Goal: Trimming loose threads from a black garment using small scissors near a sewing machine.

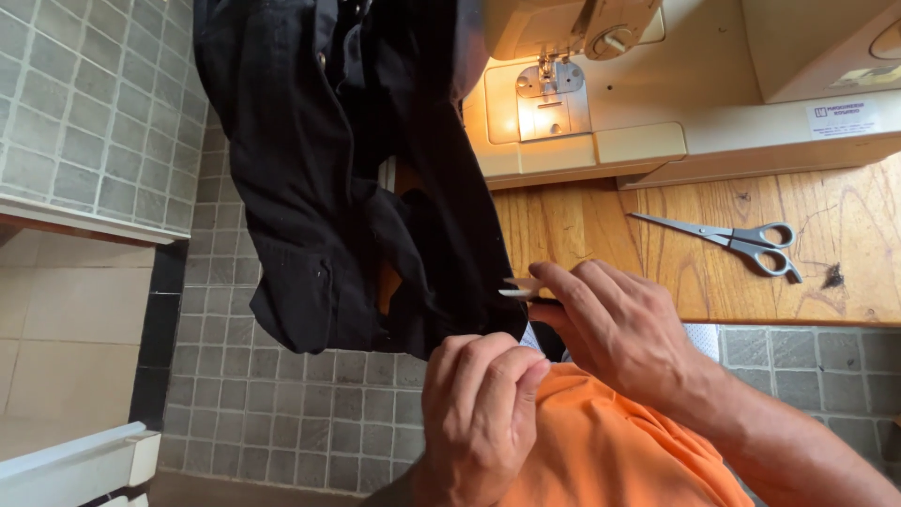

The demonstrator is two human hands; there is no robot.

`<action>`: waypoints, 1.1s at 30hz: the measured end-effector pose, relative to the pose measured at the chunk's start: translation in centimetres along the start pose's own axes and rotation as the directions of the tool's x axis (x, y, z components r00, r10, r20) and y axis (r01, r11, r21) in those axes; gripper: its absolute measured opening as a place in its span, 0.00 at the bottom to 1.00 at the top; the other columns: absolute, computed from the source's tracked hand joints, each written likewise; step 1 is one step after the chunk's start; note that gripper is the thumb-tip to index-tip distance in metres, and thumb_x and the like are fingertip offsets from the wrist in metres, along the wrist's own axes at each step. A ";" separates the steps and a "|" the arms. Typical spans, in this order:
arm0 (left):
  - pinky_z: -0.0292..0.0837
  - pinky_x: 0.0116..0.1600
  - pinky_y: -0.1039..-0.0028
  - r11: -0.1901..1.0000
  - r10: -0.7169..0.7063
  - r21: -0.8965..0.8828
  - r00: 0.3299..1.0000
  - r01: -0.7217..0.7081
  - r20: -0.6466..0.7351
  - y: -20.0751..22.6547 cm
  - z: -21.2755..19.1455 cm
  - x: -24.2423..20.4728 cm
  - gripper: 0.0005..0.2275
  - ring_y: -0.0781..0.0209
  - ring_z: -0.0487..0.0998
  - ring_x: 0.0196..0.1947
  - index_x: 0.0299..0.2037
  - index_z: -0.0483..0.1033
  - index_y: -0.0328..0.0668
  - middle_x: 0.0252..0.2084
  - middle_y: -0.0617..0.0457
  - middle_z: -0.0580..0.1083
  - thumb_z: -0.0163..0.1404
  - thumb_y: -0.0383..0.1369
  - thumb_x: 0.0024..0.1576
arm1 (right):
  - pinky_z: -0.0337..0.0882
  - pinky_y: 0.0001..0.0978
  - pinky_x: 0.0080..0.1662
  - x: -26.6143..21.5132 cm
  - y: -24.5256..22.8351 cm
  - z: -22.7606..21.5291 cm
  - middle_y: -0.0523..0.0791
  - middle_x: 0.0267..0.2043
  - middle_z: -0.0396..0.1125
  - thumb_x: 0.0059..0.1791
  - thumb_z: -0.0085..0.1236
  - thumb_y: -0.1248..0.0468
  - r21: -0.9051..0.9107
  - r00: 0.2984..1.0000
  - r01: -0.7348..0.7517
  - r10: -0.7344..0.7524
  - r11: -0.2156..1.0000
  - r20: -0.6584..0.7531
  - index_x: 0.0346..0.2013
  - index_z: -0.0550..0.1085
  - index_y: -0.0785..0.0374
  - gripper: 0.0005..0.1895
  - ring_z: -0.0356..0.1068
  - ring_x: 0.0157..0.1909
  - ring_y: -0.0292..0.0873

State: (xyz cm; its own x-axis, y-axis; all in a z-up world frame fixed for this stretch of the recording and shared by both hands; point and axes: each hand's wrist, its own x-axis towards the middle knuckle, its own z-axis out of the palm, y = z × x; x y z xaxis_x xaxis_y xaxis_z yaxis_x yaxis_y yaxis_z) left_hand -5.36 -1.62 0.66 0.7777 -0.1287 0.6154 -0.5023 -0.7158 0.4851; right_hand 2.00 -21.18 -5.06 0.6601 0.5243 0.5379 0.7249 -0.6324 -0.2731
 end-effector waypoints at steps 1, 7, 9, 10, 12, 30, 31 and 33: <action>0.78 0.48 0.62 1.000 0.000 0.001 1.000 0.000 -0.003 -0.1 0.1 -0.2 0.12 0.50 0.78 0.38 0.43 0.81 0.39 0.44 0.50 0.79 0.48 0.33 0.76 | 0.69 0.40 0.33 0.3 0.0 0.2 0.41 0.36 0.67 0.64 0.68 0.55 0.000 1.000 0.003 -0.003 1.000 0.000 0.69 0.74 0.63 0.23 0.68 0.32 0.43; 0.77 0.48 0.62 1.000 0.001 0.001 1.000 -0.001 -0.005 -0.1 0.0 0.0 0.12 0.50 0.77 0.38 0.43 0.81 0.40 0.44 0.50 0.79 0.47 0.33 0.77 | 0.69 0.39 0.30 0.5 -0.1 0.4 0.43 0.36 0.65 0.67 0.56 0.58 0.018 0.999 0.021 -0.022 1.000 0.033 0.62 0.75 0.63 0.14 0.65 0.30 0.43; 0.76 0.48 0.63 0.999 0.013 -0.047 1.000 -0.013 0.015 0.0 -0.4 0.2 0.13 0.50 0.78 0.39 0.43 0.81 0.40 0.45 0.50 0.79 0.46 0.34 0.77 | 0.66 0.39 0.31 -0.3 -0.3 0.5 0.44 0.35 0.66 0.65 0.57 0.65 0.203 0.986 -0.135 0.152 0.970 -0.069 0.60 0.78 0.65 0.10 0.63 0.28 0.42; 0.76 0.48 0.63 0.999 0.014 -0.047 1.000 -0.014 0.013 0.2 -0.6 0.0 0.13 0.50 0.78 0.39 0.43 0.81 0.40 0.45 0.50 0.79 0.46 0.34 0.77 | 0.66 0.39 0.31 -0.7 -0.5 0.4 0.44 0.35 0.66 0.65 0.57 0.65 0.201 0.986 -0.134 0.151 0.970 -0.070 0.60 0.78 0.65 0.10 0.63 0.28 0.42; 0.76 0.52 0.59 0.980 0.082 -0.188 0.990 -0.058 0.119 0.8 -1.0 -0.2 0.12 0.47 0.81 0.43 0.43 0.81 0.39 0.47 0.45 0.81 0.47 0.31 0.77 | 0.75 0.31 0.64 -1.6 -0.9 0.2 0.44 0.62 0.83 0.65 0.49 0.54 0.621 0.735 -0.612 0.642 0.490 0.219 0.66 0.81 0.67 0.24 0.79 0.63 0.38; 0.76 0.46 0.59 0.980 -0.100 0.179 0.993 0.087 0.066 -3.0 0.9 -1.1 0.25 0.49 0.77 0.38 0.43 0.78 0.43 0.40 0.51 0.74 0.65 0.59 0.62 | 0.58 0.27 0.29 1.7 0.0 0.0 0.36 0.25 0.63 0.62 0.65 0.62 0.646 0.492 -0.733 0.821 0.213 0.288 0.39 0.83 0.59 0.09 0.56 0.27 0.31; 0.76 0.46 0.59 0.982 -0.095 0.173 0.993 0.081 0.071 -3.1 1.4 -1.7 0.25 0.49 0.77 0.38 0.43 0.78 0.43 0.40 0.51 0.74 0.65 0.59 0.62 | 0.58 0.27 0.29 0.5 0.0 0.3 0.36 0.25 0.63 0.62 0.65 0.62 0.646 0.486 -0.734 0.827 0.211 0.283 0.39 0.83 0.59 0.09 0.56 0.27 0.31; 0.74 0.40 0.66 0.962 -0.087 0.266 0.994 0.067 0.064 -3.0 2.0 -3.1 0.11 0.57 0.75 0.33 0.34 0.79 0.49 0.35 0.57 0.76 0.70 0.29 0.63 | 0.61 0.27 0.28 -1.6 -0.3 1.1 0.39 0.26 0.62 0.66 0.56 0.64 0.823 0.591 -0.540 0.775 0.174 0.224 0.38 0.69 0.57 0.12 0.59 0.26 0.34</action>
State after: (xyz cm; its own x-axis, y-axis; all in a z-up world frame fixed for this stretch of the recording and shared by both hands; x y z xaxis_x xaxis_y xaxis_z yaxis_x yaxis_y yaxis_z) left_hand -5.55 -0.42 -3.97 0.8409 -0.1094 0.5301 -0.3304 -0.8795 0.3426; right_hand 0.94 -21.17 -6.74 0.9960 -0.0529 -0.0723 -0.0682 0.0762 -0.9948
